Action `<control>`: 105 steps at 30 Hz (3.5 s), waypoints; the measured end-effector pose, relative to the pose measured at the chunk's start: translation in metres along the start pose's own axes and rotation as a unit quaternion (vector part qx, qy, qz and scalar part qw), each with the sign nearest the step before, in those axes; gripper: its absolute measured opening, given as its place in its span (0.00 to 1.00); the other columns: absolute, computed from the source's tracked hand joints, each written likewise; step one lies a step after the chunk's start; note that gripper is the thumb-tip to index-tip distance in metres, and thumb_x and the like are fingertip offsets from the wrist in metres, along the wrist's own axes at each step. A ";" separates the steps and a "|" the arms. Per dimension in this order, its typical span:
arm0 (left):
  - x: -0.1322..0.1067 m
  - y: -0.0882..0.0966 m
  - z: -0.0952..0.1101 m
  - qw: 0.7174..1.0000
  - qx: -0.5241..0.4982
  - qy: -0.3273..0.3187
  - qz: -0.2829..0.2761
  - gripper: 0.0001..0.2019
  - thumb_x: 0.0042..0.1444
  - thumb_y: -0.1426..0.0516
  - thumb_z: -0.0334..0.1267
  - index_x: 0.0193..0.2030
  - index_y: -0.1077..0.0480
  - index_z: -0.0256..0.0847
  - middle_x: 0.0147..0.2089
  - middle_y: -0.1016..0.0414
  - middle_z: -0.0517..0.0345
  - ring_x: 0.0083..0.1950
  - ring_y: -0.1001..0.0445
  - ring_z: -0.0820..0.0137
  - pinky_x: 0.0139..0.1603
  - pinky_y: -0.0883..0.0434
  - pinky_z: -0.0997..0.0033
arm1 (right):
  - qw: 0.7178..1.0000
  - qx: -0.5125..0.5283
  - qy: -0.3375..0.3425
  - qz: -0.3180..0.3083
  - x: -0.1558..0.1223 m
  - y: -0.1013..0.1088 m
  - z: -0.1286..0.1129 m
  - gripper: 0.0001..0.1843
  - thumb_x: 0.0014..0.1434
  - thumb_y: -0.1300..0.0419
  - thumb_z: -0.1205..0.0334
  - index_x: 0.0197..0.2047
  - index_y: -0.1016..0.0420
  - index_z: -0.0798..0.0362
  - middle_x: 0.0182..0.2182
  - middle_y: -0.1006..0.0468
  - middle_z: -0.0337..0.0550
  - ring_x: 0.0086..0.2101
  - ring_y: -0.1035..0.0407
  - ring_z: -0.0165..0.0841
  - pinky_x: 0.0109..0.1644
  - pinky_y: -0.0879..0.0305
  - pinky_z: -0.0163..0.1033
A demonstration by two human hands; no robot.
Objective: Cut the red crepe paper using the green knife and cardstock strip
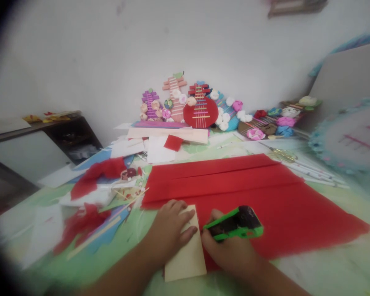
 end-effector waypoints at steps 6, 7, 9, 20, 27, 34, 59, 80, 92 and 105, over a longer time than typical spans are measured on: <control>0.000 0.000 -0.001 1.000 0.003 0.006 0.005 0.13 0.54 0.47 0.45 0.45 0.33 0.46 0.47 0.35 0.55 0.49 0.40 0.60 0.48 0.41 0.60 | 0.999 0.043 0.018 0.024 0.001 0.002 0.002 0.07 0.48 0.51 0.64 0.21 0.46 0.49 0.19 0.38 0.33 0.23 0.38 0.30 0.27 0.41 0.35; 0.000 0.000 -0.001 1.000 0.003 0.006 0.005 0.13 0.54 0.47 0.45 0.45 0.33 0.46 0.47 0.35 0.55 0.49 0.40 0.60 0.48 0.41 0.60 | 0.998 0.050 0.019 0.023 0.002 0.002 0.003 0.07 0.48 0.51 0.65 0.21 0.45 0.49 0.19 0.38 0.33 0.23 0.38 0.30 0.27 0.41 0.35; 0.000 0.000 -0.001 1.000 0.004 0.006 0.003 0.13 0.54 0.47 0.45 0.45 0.33 0.46 0.47 0.34 0.55 0.48 0.40 0.60 0.48 0.41 0.60 | 0.998 0.056 0.017 0.019 0.002 0.001 0.003 0.07 0.49 0.51 0.65 0.22 0.45 0.49 0.19 0.37 0.33 0.23 0.38 0.30 0.28 0.40 0.35; 0.002 -0.001 0.001 1.000 0.005 -0.006 0.002 0.14 0.54 0.47 0.46 0.46 0.34 0.46 0.47 0.35 0.55 0.48 0.40 0.61 0.48 0.41 0.60 | 0.998 0.064 0.000 0.023 0.001 0.003 0.000 0.06 0.46 0.50 0.65 0.21 0.44 0.49 0.17 0.36 0.32 0.22 0.37 0.30 0.27 0.40 0.36; 0.002 -0.003 -0.001 1.000 0.002 -0.011 0.004 0.14 0.54 0.47 0.46 0.46 0.34 0.47 0.47 0.35 0.55 0.48 0.40 0.60 0.48 0.42 0.60 | 1.000 0.019 0.007 -0.001 0.000 -0.001 -0.002 0.07 0.49 0.51 0.65 0.22 0.46 0.48 0.18 0.37 0.32 0.22 0.37 0.30 0.27 0.41 0.36; 0.002 -0.001 0.000 1.000 0.005 -0.011 0.007 0.13 0.55 0.47 0.46 0.46 0.33 0.46 0.48 0.36 0.55 0.49 0.40 0.60 0.48 0.41 0.60 | 1.000 -0.013 0.013 -0.014 -0.001 0.000 -0.011 0.06 0.47 0.52 0.62 0.21 0.46 0.49 0.18 0.39 0.34 0.21 0.40 0.30 0.26 0.42 0.36; 0.001 0.001 0.001 1.000 0.005 -0.006 0.000 0.13 0.54 0.47 0.45 0.45 0.33 0.46 0.47 0.35 0.55 0.48 0.40 0.61 0.48 0.41 0.60 | 1.000 0.028 0.005 -0.007 0.000 0.000 -0.003 0.05 0.47 0.52 0.63 0.22 0.47 0.49 0.18 0.38 0.34 0.23 0.38 0.31 0.26 0.41 0.36; 0.001 -0.002 -0.001 1.000 0.005 -0.001 0.002 0.13 0.54 0.47 0.45 0.45 0.33 0.46 0.48 0.35 0.55 0.49 0.40 0.60 0.49 0.42 0.60 | 0.993 0.110 0.025 -0.019 0.002 0.000 -0.003 0.07 0.46 0.51 0.67 0.20 0.47 0.50 0.18 0.41 0.32 0.22 0.41 0.28 0.24 0.44 0.33; 0.001 -0.003 -0.001 1.000 0.008 -0.009 0.009 0.13 0.55 0.47 0.46 0.45 0.33 0.46 0.47 0.36 0.55 0.48 0.40 0.61 0.48 0.41 0.61 | 0.997 0.073 0.022 0.000 0.001 0.001 -0.005 0.04 0.45 0.51 0.65 0.21 0.44 0.50 0.18 0.38 0.34 0.22 0.39 0.30 0.26 0.41 0.36; 0.002 -0.001 -0.001 1.000 0.009 -0.006 0.010 0.12 0.54 0.47 0.47 0.44 0.33 0.47 0.46 0.35 0.57 0.46 0.39 0.61 0.46 0.40 0.62 | 0.999 0.009 -0.004 -0.040 -0.005 -0.007 -0.001 0.04 0.48 0.53 0.62 0.23 0.46 0.48 0.18 0.38 0.34 0.23 0.37 0.31 0.27 0.41 0.36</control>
Point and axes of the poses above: each hand's wrist, its own x-axis towards the middle knuckle, its own y-axis out of the back of the hand, z = x × y, the point moved 9 cm from there along x, towards the middle knuckle
